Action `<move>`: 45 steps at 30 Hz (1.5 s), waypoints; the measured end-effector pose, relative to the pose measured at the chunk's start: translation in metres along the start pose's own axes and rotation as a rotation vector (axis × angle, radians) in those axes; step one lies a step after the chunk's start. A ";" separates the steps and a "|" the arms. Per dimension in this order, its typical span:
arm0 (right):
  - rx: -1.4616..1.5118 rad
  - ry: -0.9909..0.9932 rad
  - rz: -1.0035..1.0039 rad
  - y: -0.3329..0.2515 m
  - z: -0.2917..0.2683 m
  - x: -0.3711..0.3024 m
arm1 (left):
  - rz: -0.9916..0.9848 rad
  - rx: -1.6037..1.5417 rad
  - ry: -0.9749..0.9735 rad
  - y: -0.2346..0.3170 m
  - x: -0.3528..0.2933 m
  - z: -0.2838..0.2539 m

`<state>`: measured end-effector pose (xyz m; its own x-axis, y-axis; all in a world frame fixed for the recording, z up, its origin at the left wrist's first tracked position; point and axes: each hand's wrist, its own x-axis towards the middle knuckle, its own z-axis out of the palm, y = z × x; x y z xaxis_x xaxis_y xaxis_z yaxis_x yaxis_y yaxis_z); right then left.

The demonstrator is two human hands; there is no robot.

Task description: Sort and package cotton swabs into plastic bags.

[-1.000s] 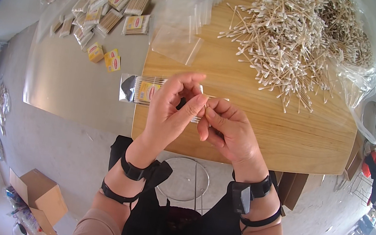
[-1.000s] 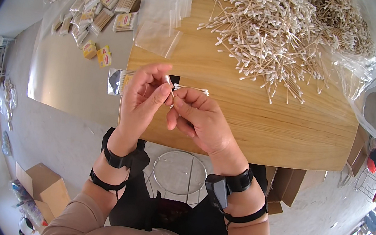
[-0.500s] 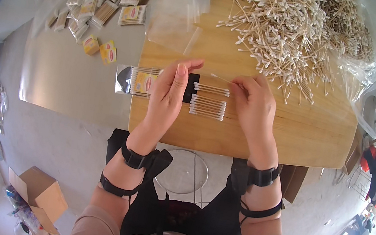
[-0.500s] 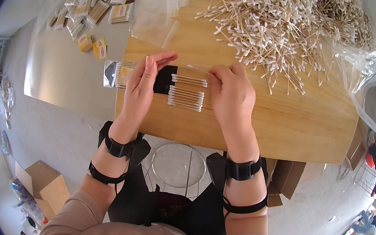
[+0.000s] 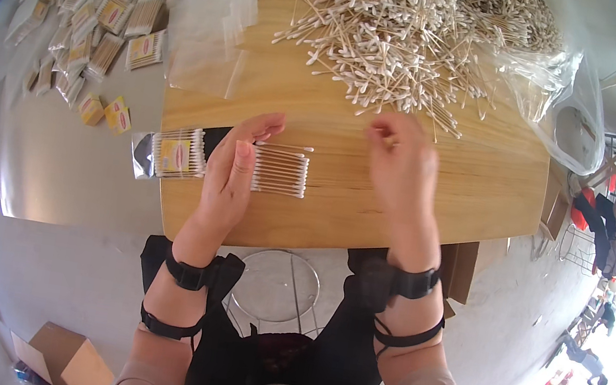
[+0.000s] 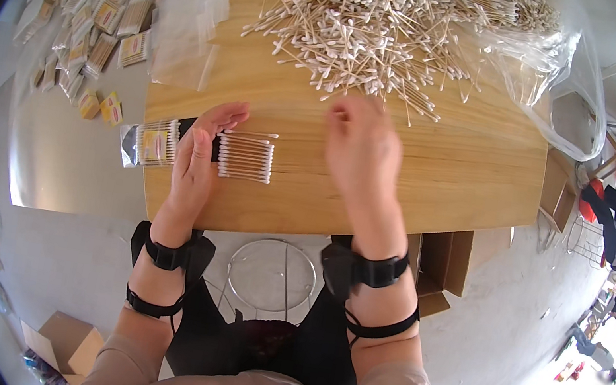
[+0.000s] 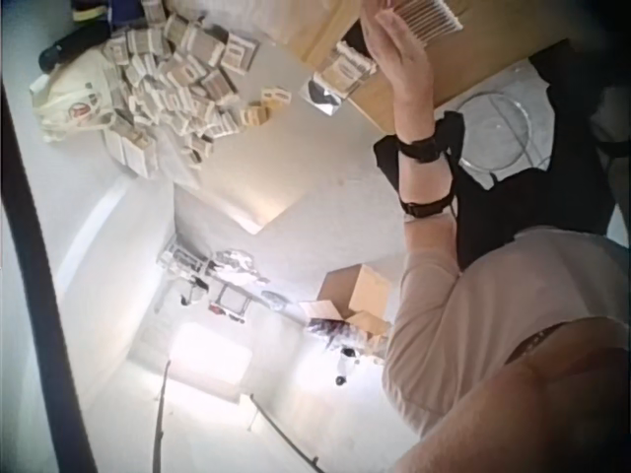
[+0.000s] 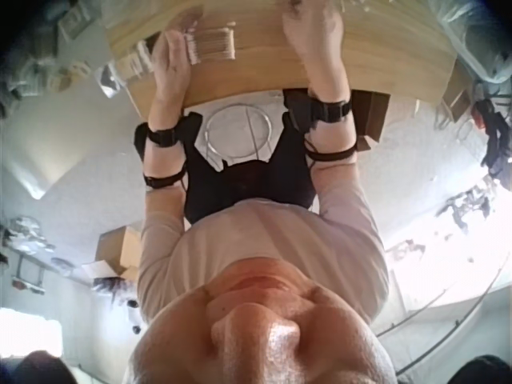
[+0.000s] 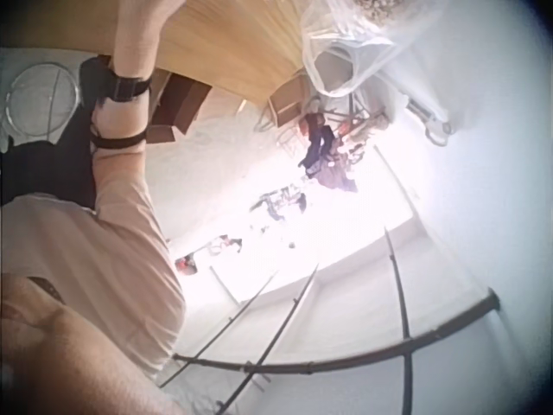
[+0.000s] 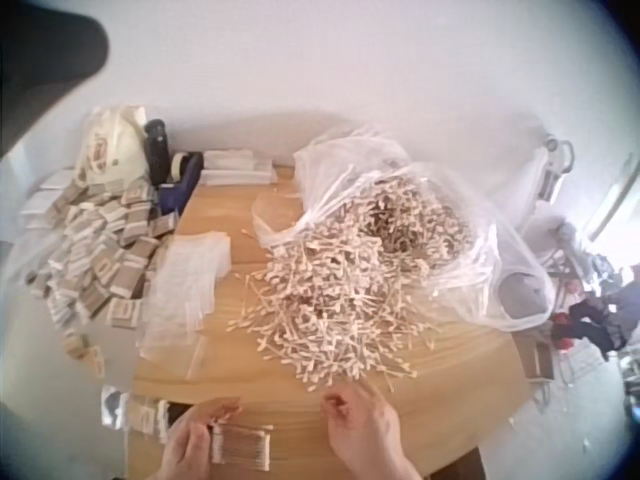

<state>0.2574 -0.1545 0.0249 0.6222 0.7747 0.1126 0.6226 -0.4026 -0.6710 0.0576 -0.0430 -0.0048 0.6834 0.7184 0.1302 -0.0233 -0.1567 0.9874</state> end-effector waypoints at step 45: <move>-0.178 -0.186 0.012 0.017 -0.007 0.002 | -0.041 -0.191 0.006 -0.003 0.003 0.005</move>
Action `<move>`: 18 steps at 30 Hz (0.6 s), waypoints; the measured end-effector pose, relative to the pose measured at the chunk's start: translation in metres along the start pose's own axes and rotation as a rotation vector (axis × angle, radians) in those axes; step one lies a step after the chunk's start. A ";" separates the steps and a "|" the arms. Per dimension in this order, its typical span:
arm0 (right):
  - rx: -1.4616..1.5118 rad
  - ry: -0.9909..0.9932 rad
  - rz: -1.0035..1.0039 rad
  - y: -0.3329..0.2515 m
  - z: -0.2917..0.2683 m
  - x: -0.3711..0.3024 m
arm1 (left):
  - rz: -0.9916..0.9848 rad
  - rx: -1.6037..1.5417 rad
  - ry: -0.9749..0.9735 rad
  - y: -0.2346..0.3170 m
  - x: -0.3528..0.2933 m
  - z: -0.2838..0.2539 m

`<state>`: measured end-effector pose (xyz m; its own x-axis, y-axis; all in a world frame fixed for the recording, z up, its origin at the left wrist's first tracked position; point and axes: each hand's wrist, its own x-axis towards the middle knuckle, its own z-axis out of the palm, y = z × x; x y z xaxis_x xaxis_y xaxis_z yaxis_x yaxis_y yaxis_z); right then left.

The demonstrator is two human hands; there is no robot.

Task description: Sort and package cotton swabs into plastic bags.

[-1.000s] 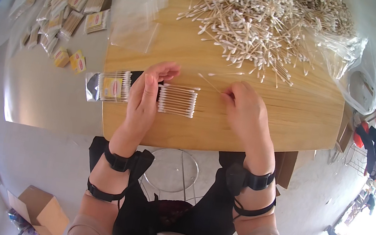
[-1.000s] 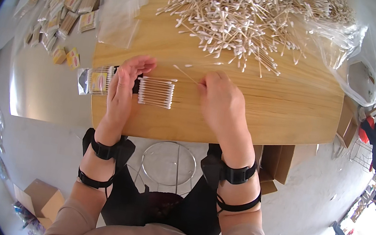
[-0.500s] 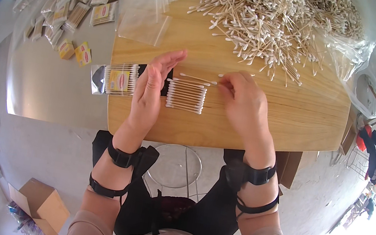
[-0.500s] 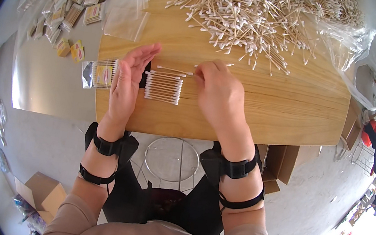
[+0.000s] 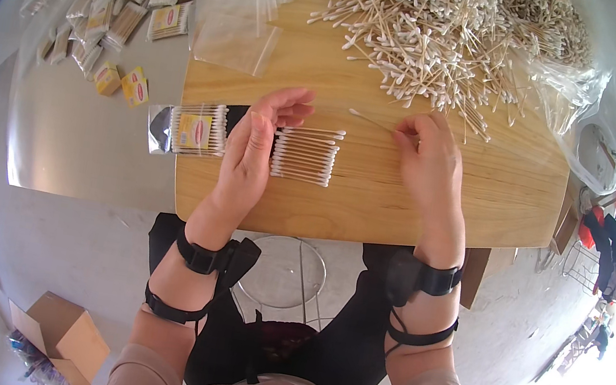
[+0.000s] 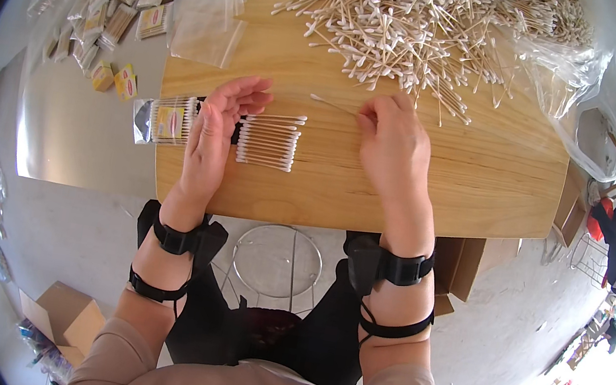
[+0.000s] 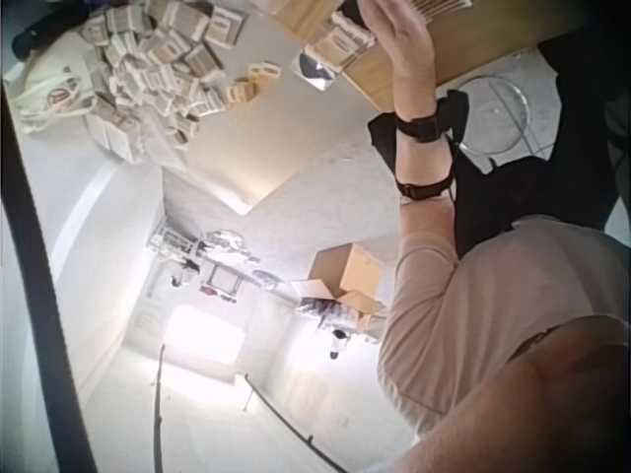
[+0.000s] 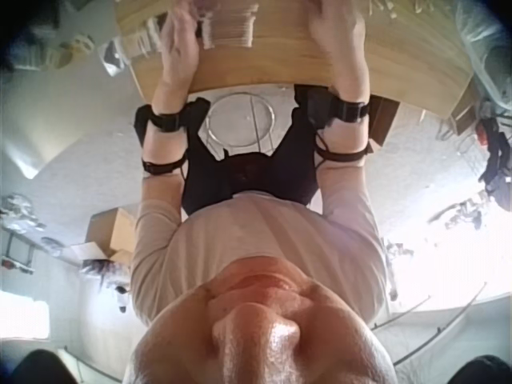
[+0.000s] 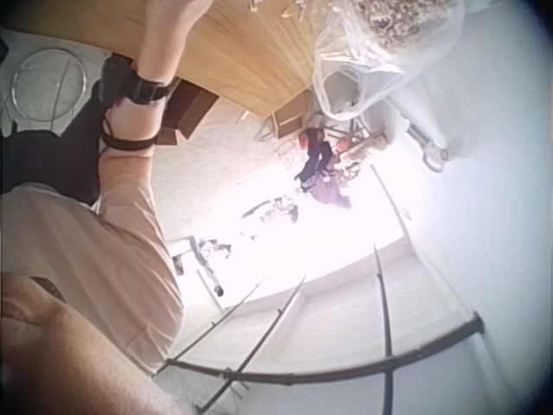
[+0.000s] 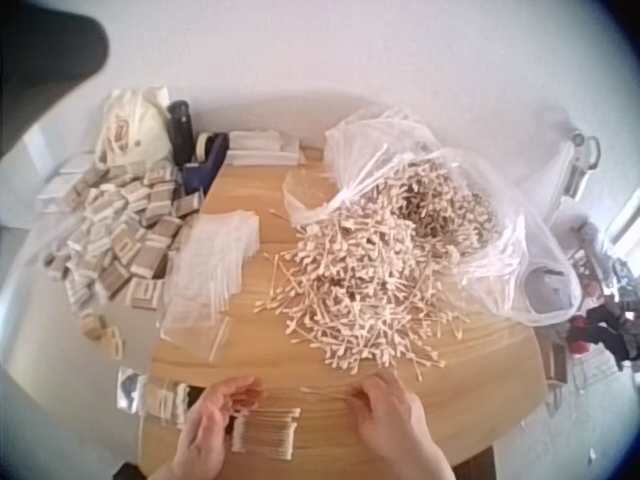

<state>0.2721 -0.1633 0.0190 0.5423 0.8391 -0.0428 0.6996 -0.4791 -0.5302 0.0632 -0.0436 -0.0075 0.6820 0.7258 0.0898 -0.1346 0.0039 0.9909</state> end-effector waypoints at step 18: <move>0.999 -0.175 0.289 -0.054 0.000 -0.009 | -0.175 -0.118 0.198 0.007 -0.004 0.001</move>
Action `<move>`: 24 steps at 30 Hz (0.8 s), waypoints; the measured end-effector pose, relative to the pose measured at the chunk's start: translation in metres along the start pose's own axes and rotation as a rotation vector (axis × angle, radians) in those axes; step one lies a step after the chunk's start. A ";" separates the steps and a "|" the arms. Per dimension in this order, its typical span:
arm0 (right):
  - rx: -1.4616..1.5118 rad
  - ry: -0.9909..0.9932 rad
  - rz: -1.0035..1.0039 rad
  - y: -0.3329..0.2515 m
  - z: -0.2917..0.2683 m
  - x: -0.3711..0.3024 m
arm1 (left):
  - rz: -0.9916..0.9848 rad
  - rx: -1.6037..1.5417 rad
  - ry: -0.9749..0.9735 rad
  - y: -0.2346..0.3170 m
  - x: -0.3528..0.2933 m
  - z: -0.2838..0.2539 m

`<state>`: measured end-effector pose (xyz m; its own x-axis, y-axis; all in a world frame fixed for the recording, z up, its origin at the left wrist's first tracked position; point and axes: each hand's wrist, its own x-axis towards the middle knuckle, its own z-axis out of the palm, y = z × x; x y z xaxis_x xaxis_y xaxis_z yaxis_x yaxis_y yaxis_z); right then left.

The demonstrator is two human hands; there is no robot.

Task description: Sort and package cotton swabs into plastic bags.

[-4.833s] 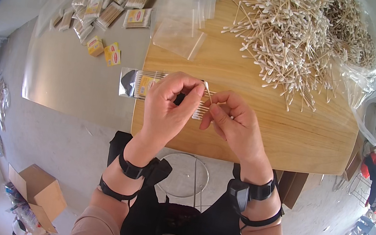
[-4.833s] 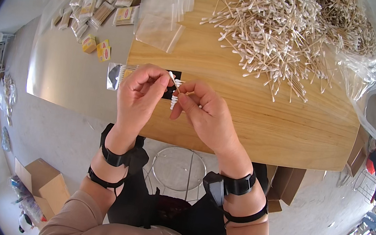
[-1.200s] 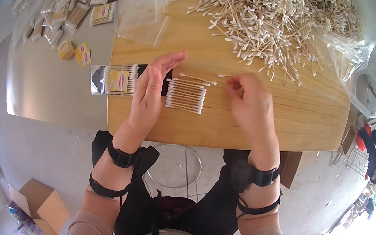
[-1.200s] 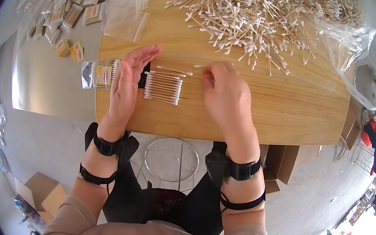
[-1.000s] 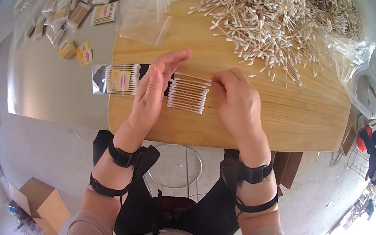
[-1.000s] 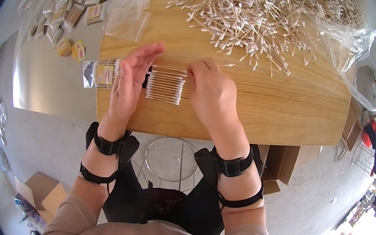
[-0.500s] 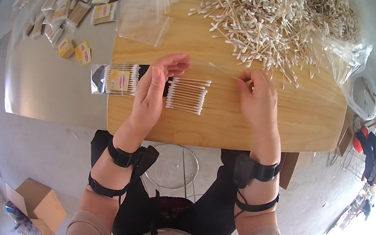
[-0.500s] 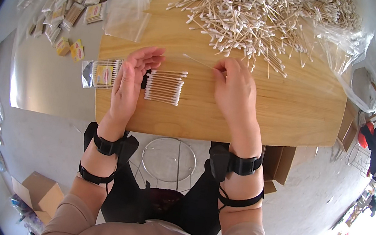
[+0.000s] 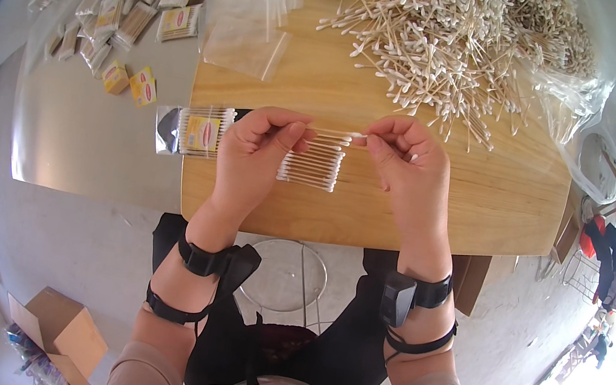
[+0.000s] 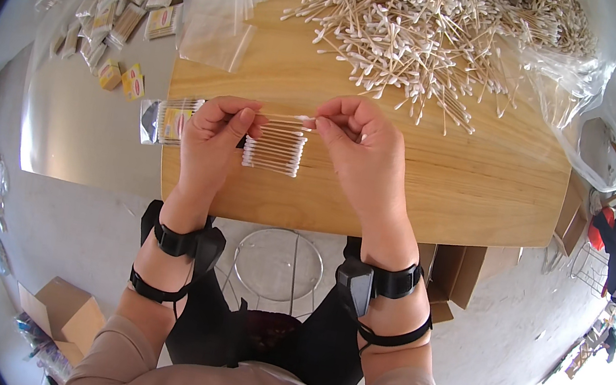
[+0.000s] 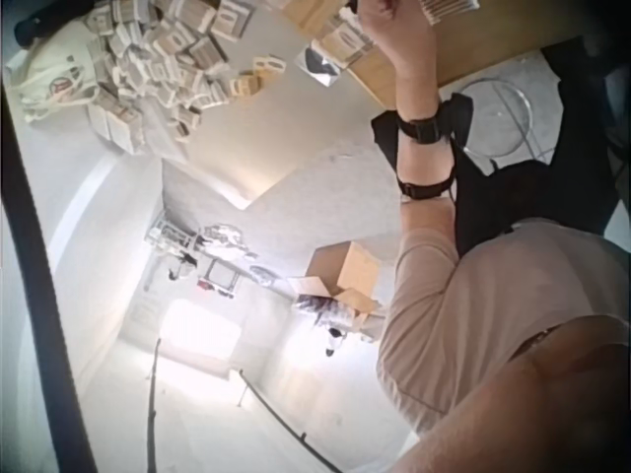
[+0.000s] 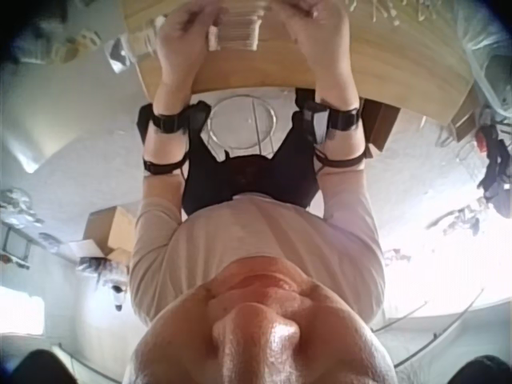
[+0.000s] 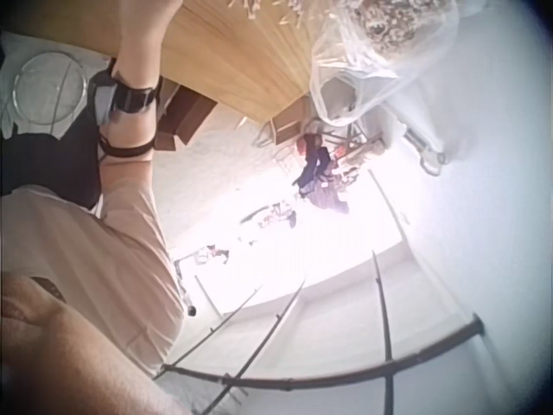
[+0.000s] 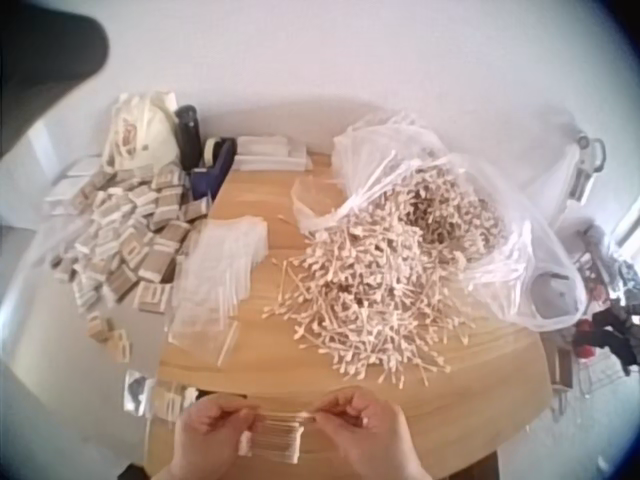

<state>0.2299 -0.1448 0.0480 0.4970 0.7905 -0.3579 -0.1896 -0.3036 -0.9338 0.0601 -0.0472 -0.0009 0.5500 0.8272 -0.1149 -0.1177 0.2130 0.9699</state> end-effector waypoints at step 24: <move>0.783 0.710 -0.281 0.008 -0.184 -0.113 | 0.391 0.443 -0.310 -0.012 0.008 0.001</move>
<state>0.3279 -0.3343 0.0809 0.9340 0.2158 -0.2846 -0.3544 0.4611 -0.8135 0.0670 -0.0436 -0.0133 0.7556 0.5984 0.2664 -0.0422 -0.3614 0.9315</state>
